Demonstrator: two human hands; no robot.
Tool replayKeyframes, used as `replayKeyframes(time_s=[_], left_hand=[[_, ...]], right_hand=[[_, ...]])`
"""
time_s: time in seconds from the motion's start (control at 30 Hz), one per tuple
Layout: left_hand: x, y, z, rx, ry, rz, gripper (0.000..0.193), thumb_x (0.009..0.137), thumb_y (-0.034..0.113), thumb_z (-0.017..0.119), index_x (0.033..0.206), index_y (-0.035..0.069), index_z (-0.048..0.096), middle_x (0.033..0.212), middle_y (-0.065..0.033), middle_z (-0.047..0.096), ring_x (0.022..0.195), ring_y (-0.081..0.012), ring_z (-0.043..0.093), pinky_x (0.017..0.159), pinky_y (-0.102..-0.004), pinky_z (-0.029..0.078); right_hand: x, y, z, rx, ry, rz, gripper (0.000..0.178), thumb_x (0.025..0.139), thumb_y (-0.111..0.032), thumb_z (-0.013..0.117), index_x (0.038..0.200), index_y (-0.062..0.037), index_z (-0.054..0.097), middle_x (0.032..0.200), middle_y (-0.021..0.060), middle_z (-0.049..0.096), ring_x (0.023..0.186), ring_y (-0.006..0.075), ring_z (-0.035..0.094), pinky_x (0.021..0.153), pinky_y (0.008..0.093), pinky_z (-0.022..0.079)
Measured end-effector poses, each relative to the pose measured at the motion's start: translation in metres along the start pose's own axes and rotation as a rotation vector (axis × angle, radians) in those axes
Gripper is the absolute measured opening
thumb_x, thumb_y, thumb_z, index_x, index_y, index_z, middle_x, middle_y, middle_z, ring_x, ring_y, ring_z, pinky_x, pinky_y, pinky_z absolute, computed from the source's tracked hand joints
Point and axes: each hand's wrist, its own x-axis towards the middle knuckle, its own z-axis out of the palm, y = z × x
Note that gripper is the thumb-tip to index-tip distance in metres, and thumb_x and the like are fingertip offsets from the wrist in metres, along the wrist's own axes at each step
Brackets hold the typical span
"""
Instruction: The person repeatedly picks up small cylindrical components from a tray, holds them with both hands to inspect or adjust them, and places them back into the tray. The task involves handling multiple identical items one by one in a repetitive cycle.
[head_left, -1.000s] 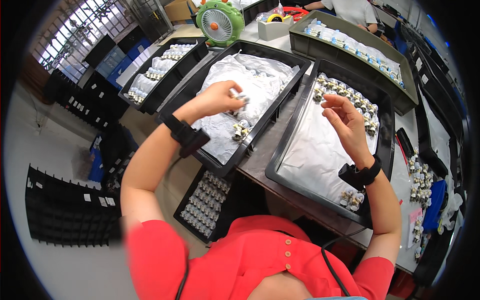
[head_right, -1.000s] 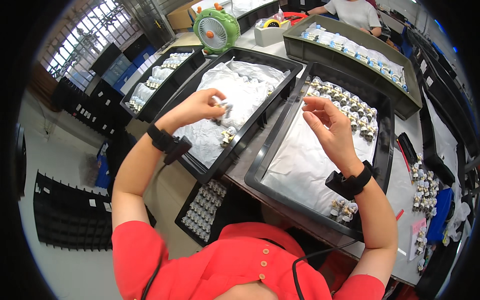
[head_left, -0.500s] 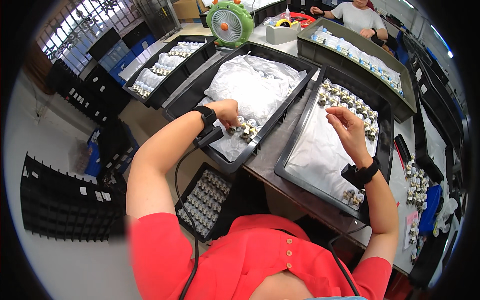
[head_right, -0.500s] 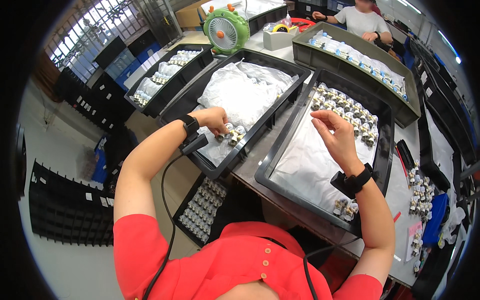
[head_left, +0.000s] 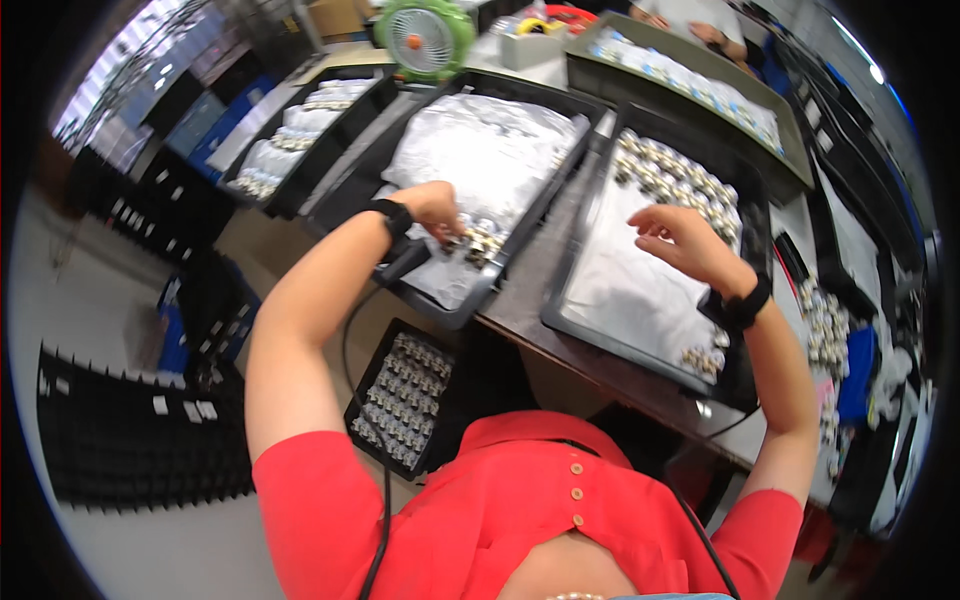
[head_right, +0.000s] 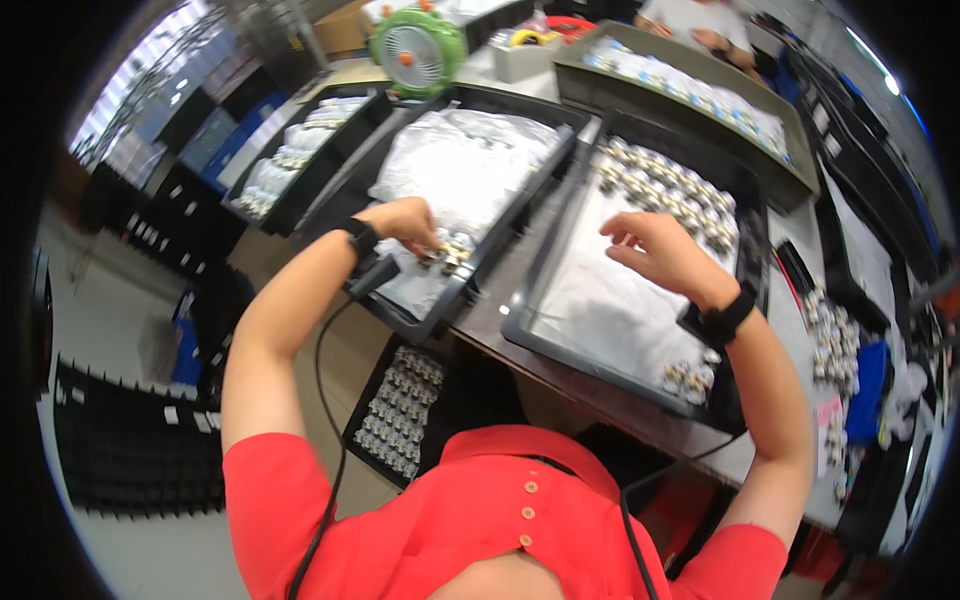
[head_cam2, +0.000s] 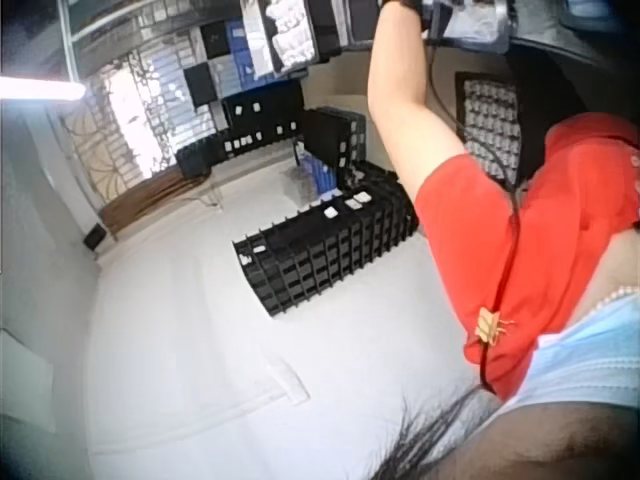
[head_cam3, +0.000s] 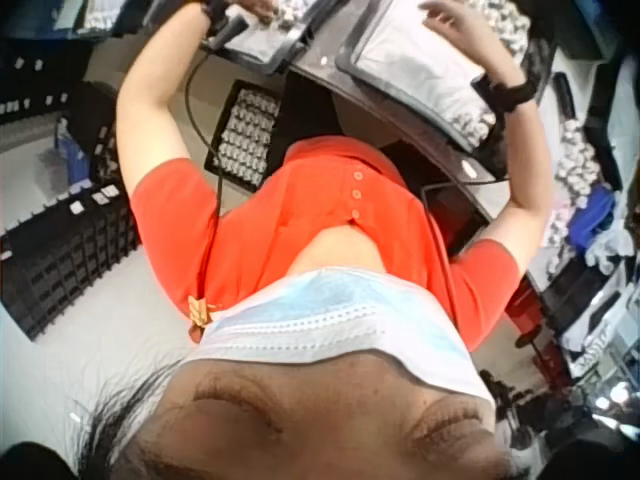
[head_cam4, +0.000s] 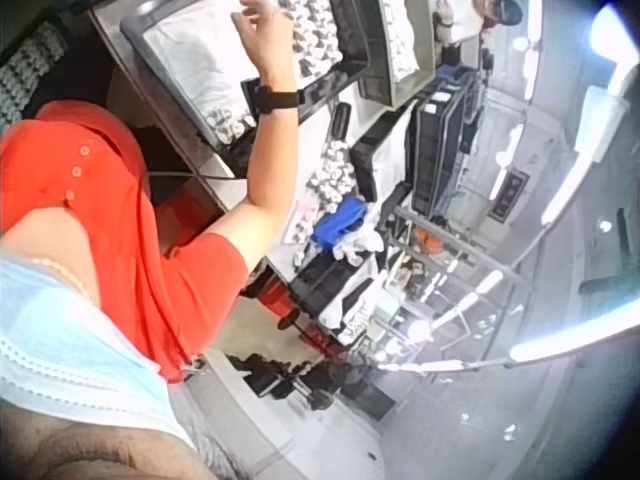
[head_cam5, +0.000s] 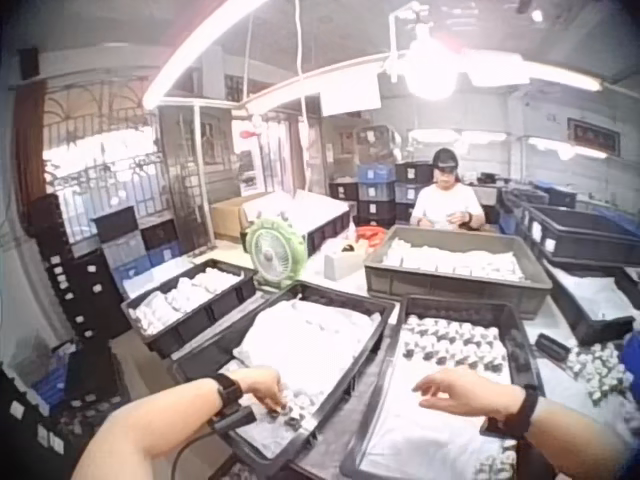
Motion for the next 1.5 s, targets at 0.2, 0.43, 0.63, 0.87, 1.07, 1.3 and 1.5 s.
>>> replayKeyframes(time_s=[0.2,0.43,0.63,0.87,1.07,1.3,1.5], left_hand=[[-0.026,0.041,-0.029,0.447,0.522,0.309,0.038,0.075,0.025,0.072,0.095,-0.006,0.065,0.081,-0.0156,0.067,0.074,-0.0224,0.066,0.068,-0.0323,0.052],[-0.079,0.157,0.009,-0.487,0.077,0.852,0.034,0.088,0.022,0.061,0.116,0.002,0.058,0.098,-0.0058,0.064,0.087,-0.0096,0.061,0.078,-0.0224,0.046],[-0.051,0.178,0.059,-0.670,-0.116,0.891,0.037,0.087,0.018,0.063,0.119,0.003,0.055,0.107,-0.0076,0.060,0.094,-0.0118,0.060,0.081,-0.0241,0.047],[-0.038,0.162,0.063,-1.119,-0.382,0.793,0.048,0.093,0.025,0.056,0.135,0.008,0.040,0.116,-0.0016,0.056,0.101,-0.0101,0.057,0.087,-0.0270,0.049],[-0.038,0.158,0.053,-1.240,-0.146,0.832,0.049,0.091,0.018,0.058,0.134,0.008,0.039,0.116,-0.0038,0.056,0.102,-0.0118,0.057,0.086,-0.0295,0.050],[-0.035,0.161,0.061,-1.261,-0.070,0.800,0.049,0.090,0.016,0.059,0.133,0.008,0.039,0.113,-0.0066,0.056,0.101,-0.0187,0.059,0.085,-0.0320,0.050],[-0.036,0.163,0.065,-1.260,-0.032,0.759,0.049,0.090,0.023,0.059,0.127,0.001,0.037,0.110,-0.0112,0.057,0.095,-0.0268,0.063,0.077,-0.0356,0.054]], right_hand=[[-0.039,-0.006,-0.011,-0.273,-0.592,0.249,0.048,0.069,-0.024,0.075,0.108,-0.0009,0.058,0.099,0.0169,0.064,0.089,0.0304,0.062,0.077,0.0364,0.050],[-0.074,-0.006,0.016,-0.489,-0.944,0.444,0.042,0.064,-0.020,0.075,0.100,-0.0056,0.060,0.100,0.0150,0.057,0.095,0.0317,0.058,0.078,0.0381,0.048],[-0.050,-0.023,-0.018,-0.400,-0.590,0.290,0.030,0.064,-0.013,0.070,0.091,-0.0034,0.059,0.095,0.0144,0.055,0.085,0.0316,0.058,0.075,0.0389,0.047],[-0.002,-0.068,-0.032,-0.138,0.106,-0.082,0.056,0.067,-0.006,0.065,0.121,-0.0063,0.046,0.109,0.0139,0.052,0.102,0.0297,0.054,0.086,0.0358,0.046],[0.018,-0.038,-0.003,0.189,0.400,-0.156,0.066,0.071,-0.002,0.069,0.131,-0.0106,0.041,0.123,0.0113,0.050,0.109,0.0225,0.054,0.085,0.0342,0.048],[0.012,-0.002,0.021,0.518,0.381,-0.128,0.073,0.071,-0.015,0.079,0.133,-0.0077,0.039,0.131,0.0086,0.045,0.115,0.0211,0.050,0.093,0.0347,0.045],[0.016,-0.007,0.023,0.103,0.443,-0.202,0.073,0.064,-0.013,0.080,0.128,-0.0090,0.045,0.117,0.0081,0.052,0.100,0.0201,0.056,0.083,0.0330,0.047]])
